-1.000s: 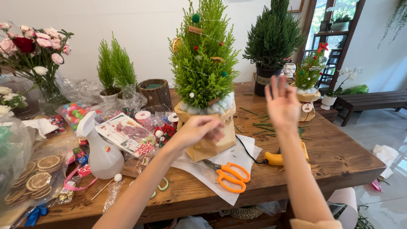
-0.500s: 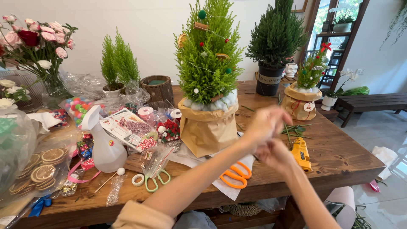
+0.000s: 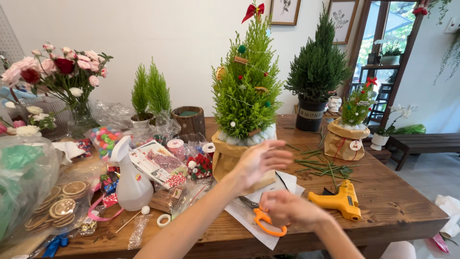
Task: The person decorates a small potted evergreen tree with various ornaments, including a red bow, candy canes, and a 'Merry Christmas' sign. They use a hot glue gun to attach decorations and a brown paper bag to the base of the tree, then tie a red string around the bag.
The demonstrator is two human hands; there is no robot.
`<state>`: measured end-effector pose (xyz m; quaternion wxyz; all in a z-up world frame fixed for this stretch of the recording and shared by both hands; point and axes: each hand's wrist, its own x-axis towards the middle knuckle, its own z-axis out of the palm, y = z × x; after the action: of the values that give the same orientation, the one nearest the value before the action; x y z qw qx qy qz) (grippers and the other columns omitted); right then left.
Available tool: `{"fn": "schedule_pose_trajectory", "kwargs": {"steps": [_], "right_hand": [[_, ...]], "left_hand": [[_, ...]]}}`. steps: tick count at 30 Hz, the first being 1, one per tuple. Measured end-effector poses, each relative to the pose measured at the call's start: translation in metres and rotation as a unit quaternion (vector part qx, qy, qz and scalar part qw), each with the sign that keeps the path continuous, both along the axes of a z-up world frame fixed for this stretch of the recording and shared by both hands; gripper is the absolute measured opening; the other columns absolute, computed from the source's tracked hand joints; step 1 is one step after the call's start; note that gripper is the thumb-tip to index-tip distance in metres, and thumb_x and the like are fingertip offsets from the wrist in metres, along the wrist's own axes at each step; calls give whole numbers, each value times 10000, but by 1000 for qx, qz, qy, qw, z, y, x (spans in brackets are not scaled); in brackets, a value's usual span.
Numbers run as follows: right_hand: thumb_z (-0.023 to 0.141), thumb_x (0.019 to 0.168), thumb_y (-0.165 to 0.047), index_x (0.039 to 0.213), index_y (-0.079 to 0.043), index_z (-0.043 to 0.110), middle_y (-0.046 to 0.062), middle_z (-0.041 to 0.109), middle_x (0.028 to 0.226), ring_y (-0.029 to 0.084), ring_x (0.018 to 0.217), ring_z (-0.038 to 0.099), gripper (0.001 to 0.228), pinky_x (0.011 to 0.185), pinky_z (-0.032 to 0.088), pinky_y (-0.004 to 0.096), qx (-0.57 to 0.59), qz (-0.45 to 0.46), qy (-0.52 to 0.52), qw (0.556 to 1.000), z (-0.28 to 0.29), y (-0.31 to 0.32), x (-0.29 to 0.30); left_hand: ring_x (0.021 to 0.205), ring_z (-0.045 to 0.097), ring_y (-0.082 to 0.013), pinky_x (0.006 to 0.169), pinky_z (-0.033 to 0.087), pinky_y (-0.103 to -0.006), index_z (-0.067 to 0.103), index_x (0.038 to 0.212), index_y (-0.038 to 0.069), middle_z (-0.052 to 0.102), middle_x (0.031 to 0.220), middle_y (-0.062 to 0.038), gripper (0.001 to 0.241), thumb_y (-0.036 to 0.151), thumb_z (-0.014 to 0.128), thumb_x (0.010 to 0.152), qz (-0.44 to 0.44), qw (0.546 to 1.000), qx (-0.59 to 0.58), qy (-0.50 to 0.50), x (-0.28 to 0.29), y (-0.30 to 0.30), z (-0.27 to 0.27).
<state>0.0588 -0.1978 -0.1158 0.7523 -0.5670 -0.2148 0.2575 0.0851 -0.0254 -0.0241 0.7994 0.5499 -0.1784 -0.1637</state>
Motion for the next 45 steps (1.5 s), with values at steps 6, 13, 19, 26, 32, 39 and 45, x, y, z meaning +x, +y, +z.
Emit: {"fn": "schedule_pose_trajectory", "kwargs": {"steps": [6,13,19,26,32,39,45], "right_hand": [[603,1005,-121,810,-112,624,-52,486,643,32,518,373,196,447,334,167,123,-145,99,977,-21,-33,43],[371,1176,-98,1443,4,395,203,372,1462,352,1404,346,287,1203,271,512,458,36,44,887,24,-17,32],[356,1140,-318,1374,-30,423,134,301,1005,262,924,347,376,986,399,466,278,150,-32,948,40,57,-4],[525,1076,-380,657,-129,497,-71,329,496,51,431,313,489,442,204,201,-190,185,-29,964,-39,84,-47],[489,861,19,833,-143,429,-84,330,615,32,477,279,174,409,172,208,-65,-55,47,995,-73,28,12],[458,1000,-24,1160,-89,533,-60,321,642,40,499,248,188,484,246,176,358,-145,66,920,14,-8,21],[517,966,-279,1361,-95,498,99,620,1299,203,1182,634,436,960,557,338,-210,-269,-374,862,-50,52,17]], "left_hand": [[431,296,-51,400,234,-196,638,1036,14,425,544,69,279,182,432,1123,-188,977,10,-99,-46,-13,7],[350,248,-57,316,212,-213,576,979,44,343,481,70,314,216,369,1140,-51,995,56,68,-32,32,-63],[372,171,-57,360,119,-223,518,865,115,252,482,61,242,216,453,1075,-106,981,76,146,-10,40,-157],[879,689,-236,775,572,-297,589,1298,-25,712,985,-153,488,349,361,1082,20,992,-120,20,-16,67,-59],[513,342,12,401,233,-133,665,1152,104,439,619,72,298,372,558,1077,-325,931,37,-161,-93,21,-84],[552,408,-12,480,277,-164,731,1054,149,682,837,47,201,170,626,883,-66,981,159,-94,-30,49,-154],[611,624,-69,483,436,-193,459,1440,162,696,1168,-48,749,543,641,820,67,984,166,4,-37,27,-122]]}}
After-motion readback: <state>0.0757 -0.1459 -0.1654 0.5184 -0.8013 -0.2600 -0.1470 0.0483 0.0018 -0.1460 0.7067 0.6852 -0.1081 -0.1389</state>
